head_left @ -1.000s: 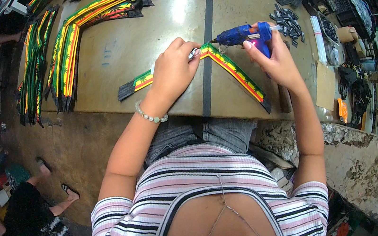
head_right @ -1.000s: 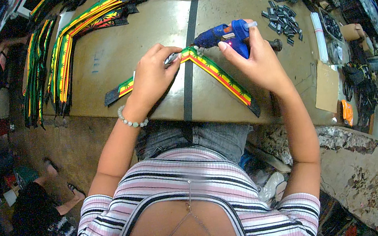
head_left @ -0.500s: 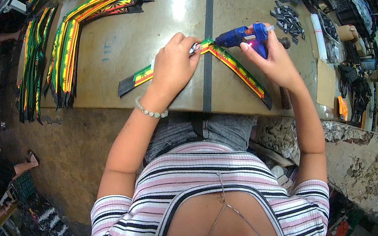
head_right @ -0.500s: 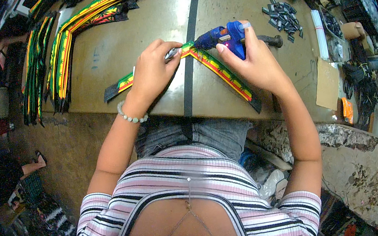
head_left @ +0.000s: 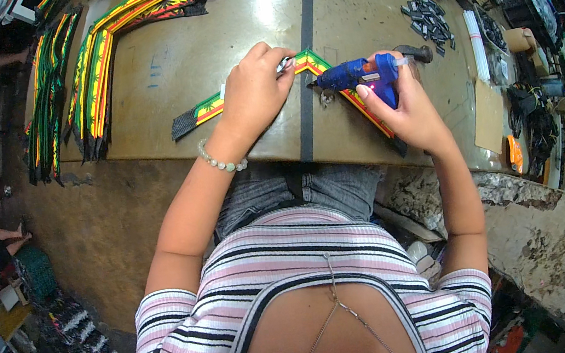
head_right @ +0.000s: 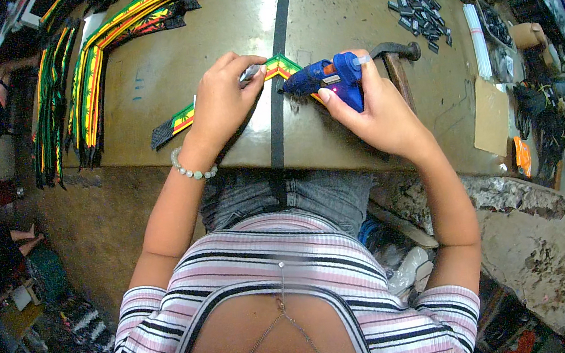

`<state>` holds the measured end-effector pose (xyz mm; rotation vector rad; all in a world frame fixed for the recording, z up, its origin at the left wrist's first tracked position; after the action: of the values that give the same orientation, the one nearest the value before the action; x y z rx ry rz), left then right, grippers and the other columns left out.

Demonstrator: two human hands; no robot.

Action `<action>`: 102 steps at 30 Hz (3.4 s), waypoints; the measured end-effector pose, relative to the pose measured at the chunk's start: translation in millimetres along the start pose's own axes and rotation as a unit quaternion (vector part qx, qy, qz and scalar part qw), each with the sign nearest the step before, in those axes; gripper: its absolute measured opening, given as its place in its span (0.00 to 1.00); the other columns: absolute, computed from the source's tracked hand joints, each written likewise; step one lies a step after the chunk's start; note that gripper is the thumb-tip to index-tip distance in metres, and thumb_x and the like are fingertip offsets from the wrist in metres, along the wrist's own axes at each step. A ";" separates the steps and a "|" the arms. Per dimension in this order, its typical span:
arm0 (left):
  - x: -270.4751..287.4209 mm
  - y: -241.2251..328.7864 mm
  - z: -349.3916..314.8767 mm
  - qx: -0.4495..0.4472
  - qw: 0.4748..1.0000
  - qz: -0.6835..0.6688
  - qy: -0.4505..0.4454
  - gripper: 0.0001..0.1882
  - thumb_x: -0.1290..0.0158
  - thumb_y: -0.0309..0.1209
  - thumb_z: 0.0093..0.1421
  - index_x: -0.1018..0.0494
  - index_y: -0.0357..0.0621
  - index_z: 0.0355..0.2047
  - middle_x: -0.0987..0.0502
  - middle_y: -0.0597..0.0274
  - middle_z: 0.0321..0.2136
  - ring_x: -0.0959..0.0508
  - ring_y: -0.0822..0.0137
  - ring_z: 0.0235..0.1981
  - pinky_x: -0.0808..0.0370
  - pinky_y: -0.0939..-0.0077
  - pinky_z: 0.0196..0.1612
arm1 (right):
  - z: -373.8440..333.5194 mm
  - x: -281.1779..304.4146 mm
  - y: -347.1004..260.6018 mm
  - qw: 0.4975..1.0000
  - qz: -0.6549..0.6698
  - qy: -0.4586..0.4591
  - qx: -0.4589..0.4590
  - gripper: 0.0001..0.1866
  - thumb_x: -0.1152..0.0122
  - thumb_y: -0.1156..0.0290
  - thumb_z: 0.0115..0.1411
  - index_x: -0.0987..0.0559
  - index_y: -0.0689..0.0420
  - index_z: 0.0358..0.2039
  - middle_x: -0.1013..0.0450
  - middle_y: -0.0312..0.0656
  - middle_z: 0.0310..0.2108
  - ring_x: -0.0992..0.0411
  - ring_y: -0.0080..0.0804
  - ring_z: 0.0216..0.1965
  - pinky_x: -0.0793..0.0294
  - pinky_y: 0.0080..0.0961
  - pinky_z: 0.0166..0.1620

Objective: The person assembles fabric straps by applying hot glue to black webbing, attaching patterned fabric pieces, and folding the webbing over to secure them. They repeat this process for multiple units, handling the glue gun and fabric pieces throughout.

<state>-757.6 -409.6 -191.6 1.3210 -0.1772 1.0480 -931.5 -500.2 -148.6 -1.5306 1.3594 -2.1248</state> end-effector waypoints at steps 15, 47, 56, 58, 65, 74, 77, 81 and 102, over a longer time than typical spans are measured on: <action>1.1 13.6 -7.1 0.000 1.000 0.019 -0.023 0.09 0.42 0.29 0.59 0.20 0.42 0.40 0.27 0.51 0.28 0.25 0.53 0.27 0.28 0.64 0.33 | -211.5 221.8 201.3 0.703 -0.295 0.542 -0.354 0.32 0.49 0.41 0.65 0.28 0.64 0.44 0.23 0.59 0.37 0.25 0.60 0.42 0.29 0.49 0.47; 4.9 23.9 -45.2 0.180 0.936 -0.267 -0.141 0.10 0.37 0.33 0.58 0.20 0.38 0.33 0.21 0.65 0.28 0.25 0.78 0.30 0.28 0.80 0.34 | -25.4 -59.7 6.4 0.905 0.403 0.094 -0.099 0.10 0.37 0.74 0.63 0.19 0.66 0.42 0.21 0.39 0.29 0.23 0.19 0.27 0.22 0.15 0.31; 4.0 11.9 -36.9 0.174 0.950 -0.224 -0.126 0.12 0.37 0.35 0.59 0.21 0.36 0.32 0.22 0.69 0.24 0.27 0.80 0.26 0.30 0.82 0.30 | -30.4 -57.3 19.7 0.929 0.318 0.132 -0.137 0.11 0.37 0.73 0.63 0.20 0.67 0.42 0.22 0.38 0.30 0.27 0.16 0.26 0.27 0.13 0.30; 1.0 -3.1 -33.2 0.231 0.941 -0.215 -0.125 0.10 0.37 0.34 0.60 0.21 0.38 0.33 0.23 0.72 0.25 0.28 0.81 0.26 0.31 0.84 0.31 | -29.4 -44.4 22.0 0.953 0.213 0.180 -0.119 0.12 0.38 0.72 0.64 0.20 0.66 0.44 0.23 0.35 0.30 0.29 0.15 0.27 0.29 0.11 0.32; -7.7 -10.1 -21.5 0.181 0.971 -0.087 -0.130 0.15 0.35 0.36 0.56 0.21 0.34 0.27 0.21 0.64 0.19 0.25 0.79 0.22 0.27 0.79 0.27 | -27.2 -44.8 16.6 0.972 0.113 0.199 -0.052 0.07 0.37 0.74 0.61 0.18 0.64 0.36 0.28 0.37 0.25 0.34 0.16 0.23 0.34 0.16 0.27; -0.9 1.6 -21.6 0.123 0.988 -0.067 -0.070 0.11 0.34 0.33 0.54 0.21 0.39 0.33 0.22 0.63 0.23 0.27 0.78 0.24 0.28 0.78 0.29 | -46.6 -51.3 -39.7 0.986 -0.004 0.005 0.166 0.14 0.34 0.78 0.53 0.20 0.58 0.41 0.28 0.42 0.40 0.29 0.35 0.40 0.29 0.30 0.43; -0.8 5.1 -22.3 0.097 0.990 -0.081 -0.063 0.10 0.35 0.31 0.54 0.20 0.41 0.35 0.22 0.62 0.24 0.27 0.76 0.24 0.28 0.77 0.30 | -64.3 -77.4 -49.3 0.974 -0.084 -0.055 0.204 0.21 0.33 0.79 0.47 0.22 0.55 0.44 0.30 0.43 0.43 0.32 0.43 0.46 0.31 0.37 0.50; 0.9 10.2 -22.4 0.053 0.995 -0.079 -0.043 0.10 0.35 0.31 0.54 0.20 0.41 0.35 0.21 0.58 0.26 0.26 0.72 0.24 0.28 0.76 0.30 | -58.9 -89.6 -34.7 0.982 -0.087 -0.024 0.168 0.19 0.38 0.75 0.49 0.25 0.56 0.44 0.32 0.44 0.40 0.30 0.43 0.44 0.28 0.37 0.45; -0.3 3.4 -26.6 0.047 0.994 -0.076 -0.055 0.09 0.37 0.32 0.55 0.17 0.42 0.35 0.23 0.51 0.25 0.22 0.57 0.26 0.26 0.67 0.33 | 49.4 -59.2 22.6 0.993 0.109 -0.033 -0.041 0.08 0.35 0.76 0.60 0.22 0.67 0.37 0.26 0.39 0.32 0.25 0.19 0.23 0.25 0.18 0.24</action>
<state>-771.8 -387.7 -197.5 1.4555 -0.1085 0.8649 -871.7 -504.3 -202.1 -1.3951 1.5304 -1.8939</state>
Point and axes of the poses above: each hand's wrist, its own z-axis towards the middle knuckle, its own x-axis out of the back of the hand, y = z × x, the point moved 9 cm from there along z, towards the middle knuckle
